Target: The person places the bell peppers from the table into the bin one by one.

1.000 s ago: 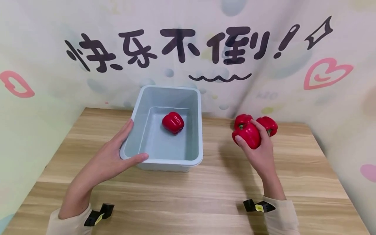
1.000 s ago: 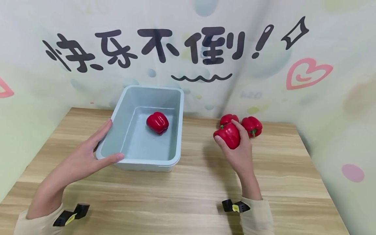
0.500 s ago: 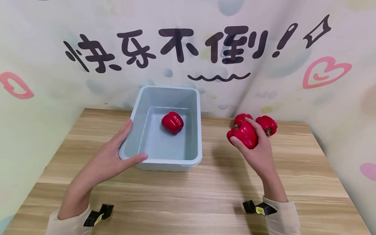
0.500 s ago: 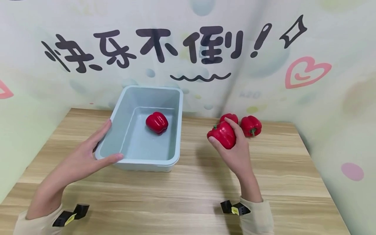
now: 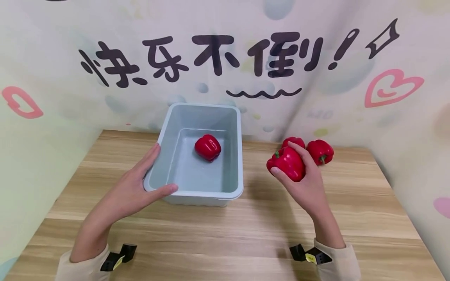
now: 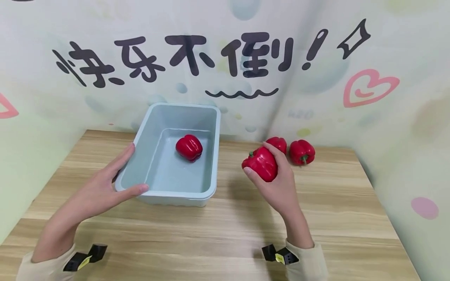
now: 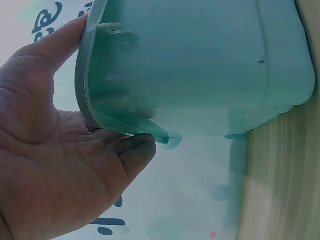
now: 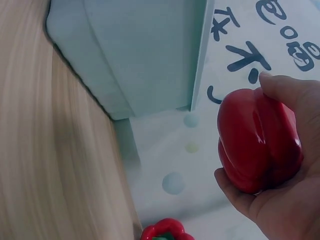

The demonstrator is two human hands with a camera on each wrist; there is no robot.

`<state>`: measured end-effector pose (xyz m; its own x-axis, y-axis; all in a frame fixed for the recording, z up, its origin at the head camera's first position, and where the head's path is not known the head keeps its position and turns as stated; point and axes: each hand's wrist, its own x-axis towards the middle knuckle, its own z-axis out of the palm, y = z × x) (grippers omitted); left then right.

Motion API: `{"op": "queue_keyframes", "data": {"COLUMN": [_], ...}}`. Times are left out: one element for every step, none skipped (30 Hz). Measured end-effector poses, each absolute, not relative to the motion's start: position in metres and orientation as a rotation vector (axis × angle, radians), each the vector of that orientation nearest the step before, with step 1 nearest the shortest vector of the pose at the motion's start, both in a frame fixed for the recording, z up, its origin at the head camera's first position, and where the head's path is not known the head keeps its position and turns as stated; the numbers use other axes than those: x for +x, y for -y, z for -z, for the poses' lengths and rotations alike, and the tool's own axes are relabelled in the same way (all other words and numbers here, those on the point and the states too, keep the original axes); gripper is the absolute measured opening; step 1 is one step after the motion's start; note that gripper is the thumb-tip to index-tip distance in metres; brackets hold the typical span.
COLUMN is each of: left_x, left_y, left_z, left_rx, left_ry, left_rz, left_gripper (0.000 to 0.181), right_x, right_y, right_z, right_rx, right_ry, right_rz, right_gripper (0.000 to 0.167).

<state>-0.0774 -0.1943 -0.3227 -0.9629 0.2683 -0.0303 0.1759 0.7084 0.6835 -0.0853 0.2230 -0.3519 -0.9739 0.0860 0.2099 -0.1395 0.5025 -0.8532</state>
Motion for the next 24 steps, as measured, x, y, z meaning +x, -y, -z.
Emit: {"op": "queue_keyframes", "data": {"left_x": [-0.077, -0.078, -0.078, -0.078, -0.078, -0.078, -0.078, -0.078, -0.078, -0.078, -0.078, -0.078, -0.078, -0.078, -0.078, -0.078, -0.078, -0.078, -0.078, -0.078, -0.078, -0.078, -0.078, -0.078], "left_y": [0.194, 0.194, 0.193, 0.193, 0.193, 0.193, 0.193, 0.193, 0.193, 0.193, 0.193, 0.193, 0.194, 0.194, 0.194, 0.194, 0.194, 0.194, 0.194, 0.194, 0.194, 0.194, 0.193, 0.193], "left_z": [0.323, 0.323, 0.324, 0.324, 0.324, 0.324, 0.324, 0.323, 0.323, 0.323, 0.323, 0.323, 0.323, 0.323, 0.322, 0.323, 0.323, 0.323, 0.323, 0.323, 0.323, 0.323, 0.323, 0.323], "left_rx": [0.364, 0.365, 0.366, 0.364, 0.363, 0.362, 0.361, 0.359, 0.358, 0.358, 0.359, 0.360, 0.360, 0.361, 0.362, 0.363, 0.363, 0.362, 0.361, 0.361, 0.360, 0.359, 0.360, 0.362], "left_ry": [-2.782, -2.780, -2.778, -2.780, -2.779, -2.779, -2.779, -2.779, -2.780, -2.780, -2.779, -2.779, -2.780, -2.780, -2.781, -2.782, -2.782, -2.783, -2.784, -2.783, -2.784, -2.784, -2.785, -2.786], "left_rz": [-1.096, -1.101, -1.104, -1.101, -1.101, -1.100, -1.099, -1.097, -1.096, -1.097, -1.101, -1.102, -1.103, -1.104, -1.105, -1.104, -1.103, -1.100, -1.099, -1.099, -1.098, -1.097, -1.094, -1.094], "left_gripper": [0.112, 0.112, 0.112, 0.112, 0.113, 0.113, 0.113, 0.113, 0.113, 0.113, 0.113, 0.113, 0.113, 0.113, 0.113, 0.113, 0.113, 0.113, 0.113, 0.113, 0.113, 0.113, 0.113, 0.113], "right_x": [-0.084, -0.083, -0.082, -0.081, -0.080, -0.079, -0.079, -0.078, -0.077, -0.077, -0.076, -0.076, -0.076, -0.075, -0.075, -0.075, -0.075, -0.075, -0.074, -0.074, -0.073, -0.073, -0.072, -0.072], "right_y": [-0.223, -0.222, -0.221, -0.220, -0.219, -0.218, -0.216, -0.214, -0.212, -0.210, -0.208, -0.205, -0.203, -0.201, -0.199, -0.197, -0.195, -0.194, -0.192, -0.191, -0.190, -0.189, -0.188, -0.187], "right_z": [0.350, 0.349, 0.347, 0.346, 0.344, 0.343, 0.341, 0.340, 0.338, 0.337, 0.336, 0.335, 0.334, 0.333, 0.333, 0.333, 0.332, 0.332, 0.332, 0.332, 0.332, 0.332, 0.332, 0.332], "right_rx": [0.046, 0.047, 0.047, 0.048, 0.047, 0.047, 0.049, 0.052, 0.057, 0.066, 0.076, 0.088, 0.099, 0.109, 0.121, 0.134, 0.144, 0.155, 0.164, 0.176, 0.183, 0.191, 0.198, 0.205], "right_ry": [2.522, 2.525, 2.526, 2.524, 2.522, 2.521, 2.519, 2.519, 2.518, 2.517, 2.519, 2.521, 2.522, 2.523, 2.522, 2.520, 2.520, 2.518, 2.515, 2.513, 2.512, 2.509, 2.507, 2.503], "right_rz": [-1.457, -1.452, -1.450, -1.454, -1.462, -1.467, -1.474, -1.482, -1.491, -1.500, -1.506, -1.507, -1.508, -1.508, -1.506, -1.501, -1.492, -1.483, -1.478, -1.472, -1.468, -1.468, -1.468, -1.470], "right_gripper": [0.080, 0.080, 0.080, 0.080, 0.079, 0.078, 0.078, 0.078, 0.077, 0.077, 0.077, 0.077, 0.077, 0.077, 0.078, 0.079, 0.080, 0.081, 0.082, 0.083, 0.084, 0.085, 0.085, 0.085]}}
